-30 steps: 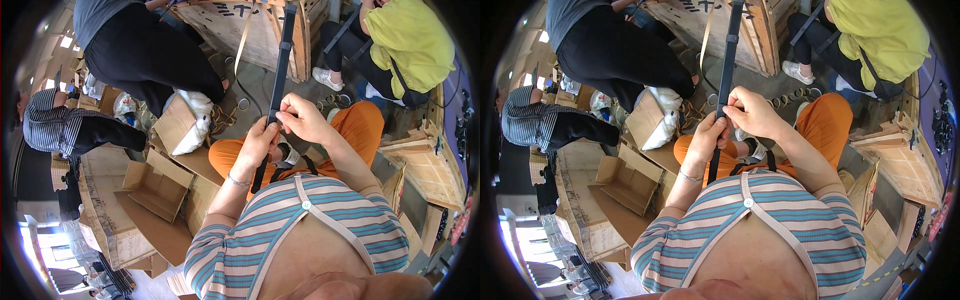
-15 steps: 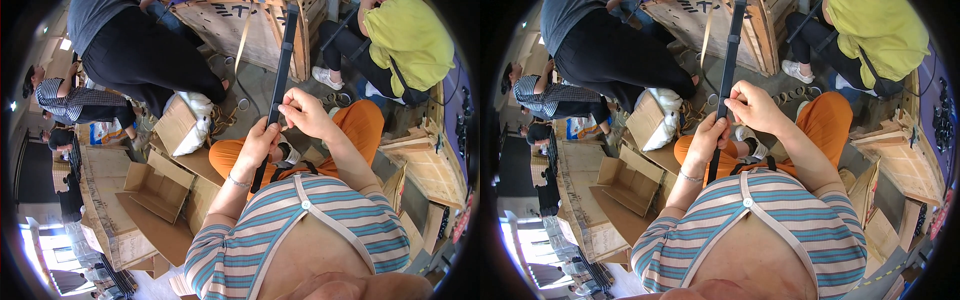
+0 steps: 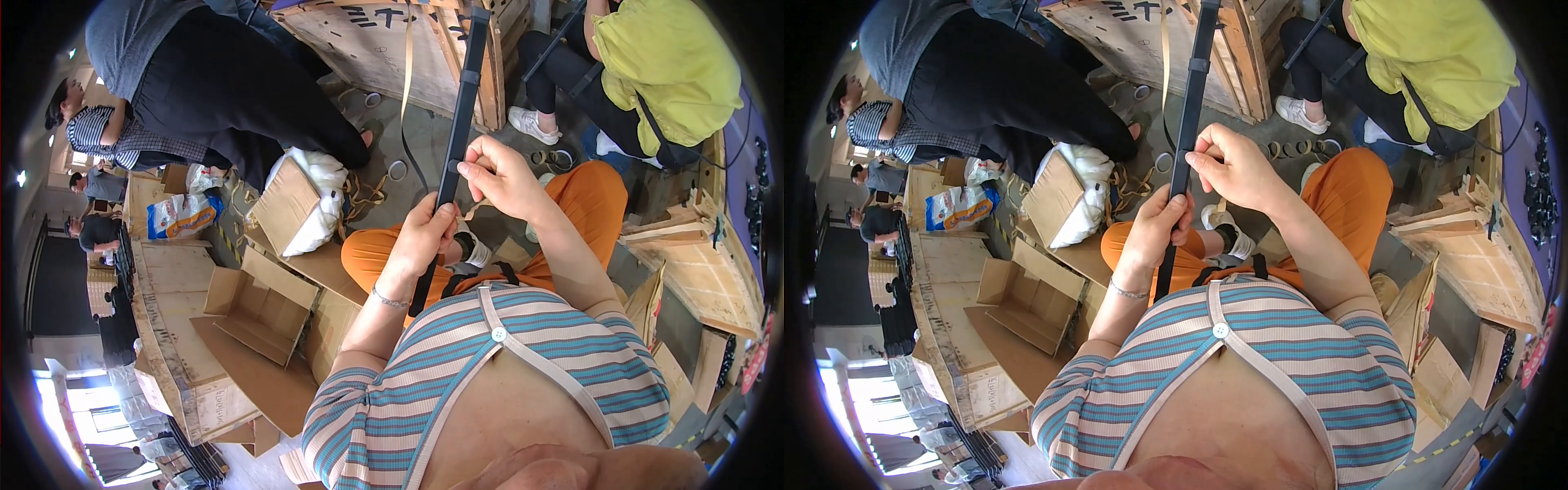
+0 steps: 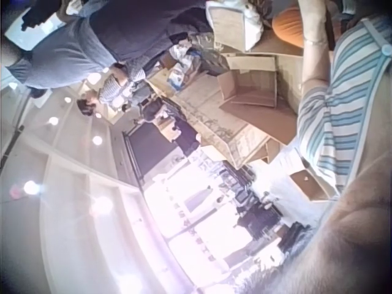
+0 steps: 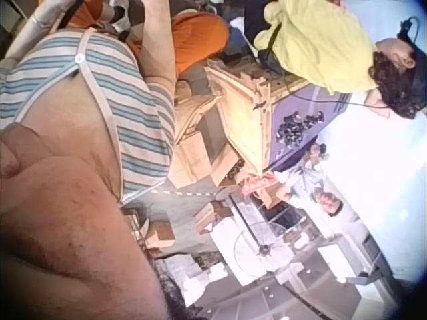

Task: The recorder is applying tape to secure components on long black bars while seated in a workshop.

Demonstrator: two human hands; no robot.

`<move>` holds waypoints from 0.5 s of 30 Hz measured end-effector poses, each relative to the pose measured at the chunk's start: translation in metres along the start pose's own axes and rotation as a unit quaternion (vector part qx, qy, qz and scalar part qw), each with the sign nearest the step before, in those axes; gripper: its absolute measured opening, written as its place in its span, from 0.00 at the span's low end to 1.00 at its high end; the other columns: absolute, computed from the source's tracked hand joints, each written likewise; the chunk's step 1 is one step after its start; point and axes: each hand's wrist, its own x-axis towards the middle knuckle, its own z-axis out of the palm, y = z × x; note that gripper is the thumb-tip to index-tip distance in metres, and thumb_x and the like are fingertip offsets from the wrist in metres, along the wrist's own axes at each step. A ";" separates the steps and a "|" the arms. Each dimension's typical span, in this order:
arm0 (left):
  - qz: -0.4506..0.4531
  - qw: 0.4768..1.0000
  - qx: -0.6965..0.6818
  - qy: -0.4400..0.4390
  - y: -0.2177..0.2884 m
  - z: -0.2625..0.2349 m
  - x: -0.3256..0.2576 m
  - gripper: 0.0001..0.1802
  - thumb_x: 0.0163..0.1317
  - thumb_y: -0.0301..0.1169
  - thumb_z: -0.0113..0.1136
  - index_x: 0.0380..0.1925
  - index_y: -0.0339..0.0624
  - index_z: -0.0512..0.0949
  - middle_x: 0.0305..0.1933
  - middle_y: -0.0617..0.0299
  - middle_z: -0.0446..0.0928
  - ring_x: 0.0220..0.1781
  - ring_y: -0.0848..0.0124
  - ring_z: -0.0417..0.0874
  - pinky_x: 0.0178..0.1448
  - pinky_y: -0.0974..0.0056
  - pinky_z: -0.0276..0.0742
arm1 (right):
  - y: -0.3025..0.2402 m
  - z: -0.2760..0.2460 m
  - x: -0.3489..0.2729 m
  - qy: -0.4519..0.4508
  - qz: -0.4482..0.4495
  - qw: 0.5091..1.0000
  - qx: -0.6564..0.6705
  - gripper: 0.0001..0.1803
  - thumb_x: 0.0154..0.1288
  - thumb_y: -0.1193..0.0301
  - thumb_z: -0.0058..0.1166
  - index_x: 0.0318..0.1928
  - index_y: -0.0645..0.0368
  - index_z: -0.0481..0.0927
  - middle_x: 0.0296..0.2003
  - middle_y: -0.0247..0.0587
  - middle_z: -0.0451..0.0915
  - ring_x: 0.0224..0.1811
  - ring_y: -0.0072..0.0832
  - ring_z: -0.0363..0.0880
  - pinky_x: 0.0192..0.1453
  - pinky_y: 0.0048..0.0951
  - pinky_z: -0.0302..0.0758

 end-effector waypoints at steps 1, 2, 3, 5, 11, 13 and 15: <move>0.001 1.000 -0.002 -0.003 0.000 0.000 0.000 0.09 0.67 0.33 0.44 0.35 0.38 0.67 0.21 0.67 0.63 0.19 0.81 0.59 0.20 0.77 0.54 | 0.001 -0.001 0.000 0.001 -0.002 1.000 0.000 0.06 0.64 0.74 0.47 0.31 0.59 0.65 0.16 0.29 0.69 0.17 0.12 0.66 0.21 0.16 0.61; 0.001 1.000 -0.002 -0.003 0.000 0.000 0.000 0.09 0.67 0.33 0.44 0.35 0.38 0.67 0.21 0.67 0.63 0.19 0.81 0.59 0.20 0.77 0.54 | 0.002 -0.001 0.001 0.001 -0.002 1.000 0.001 0.06 0.64 0.74 0.47 0.31 0.59 0.65 0.16 0.29 0.69 0.17 0.12 0.66 0.21 0.16 0.61; 0.001 1.000 -0.009 -0.008 0.000 -0.001 0.001 0.08 0.67 0.32 0.44 0.35 0.38 0.67 0.21 0.67 0.63 0.19 0.81 0.59 0.20 0.77 0.54 | 0.003 -0.001 0.002 0.004 -0.006 1.000 0.005 0.06 0.64 0.74 0.47 0.31 0.59 0.65 0.16 0.29 0.68 0.17 0.12 0.65 0.21 0.16 0.60; 0.000 1.000 -0.017 -0.013 0.000 -0.001 0.001 0.08 0.67 0.32 0.44 0.35 0.38 0.67 0.21 0.67 0.63 0.19 0.81 0.59 0.20 0.77 0.54 | 0.002 -0.001 0.002 0.008 -0.009 1.000 0.011 0.06 0.64 0.74 0.47 0.31 0.59 0.65 0.16 0.28 0.68 0.17 0.12 0.65 0.21 0.16 0.60; -0.004 1.000 -0.016 -0.009 -0.001 0.000 0.000 0.08 0.67 0.32 0.44 0.34 0.38 0.68 0.21 0.68 0.63 0.19 0.81 0.60 0.20 0.77 0.55 | 0.001 -0.001 0.002 0.010 -0.009 1.000 0.001 0.07 0.64 0.74 0.47 0.31 0.59 0.65 0.16 0.28 0.68 0.16 0.12 0.65 0.21 0.16 0.60; -0.001 1.000 -0.027 0.008 0.000 0.002 0.000 0.09 0.67 0.31 0.43 0.33 0.37 0.68 0.19 0.70 0.62 0.16 0.83 0.58 0.18 0.77 0.53 | 0.000 -0.002 0.001 0.010 0.001 1.000 0.008 0.06 0.64 0.74 0.47 0.31 0.60 0.65 0.16 0.28 0.68 0.16 0.12 0.65 0.21 0.16 0.61; 0.000 1.000 -0.026 0.008 0.001 0.003 -0.001 0.09 0.67 0.31 0.43 0.33 0.37 0.68 0.19 0.70 0.62 0.16 0.83 0.58 0.18 0.77 0.53 | 0.000 0.000 0.001 0.012 -0.004 1.000 0.010 0.06 0.64 0.74 0.47 0.31 0.60 0.65 0.16 0.28 0.68 0.16 0.12 0.65 0.21 0.16 0.61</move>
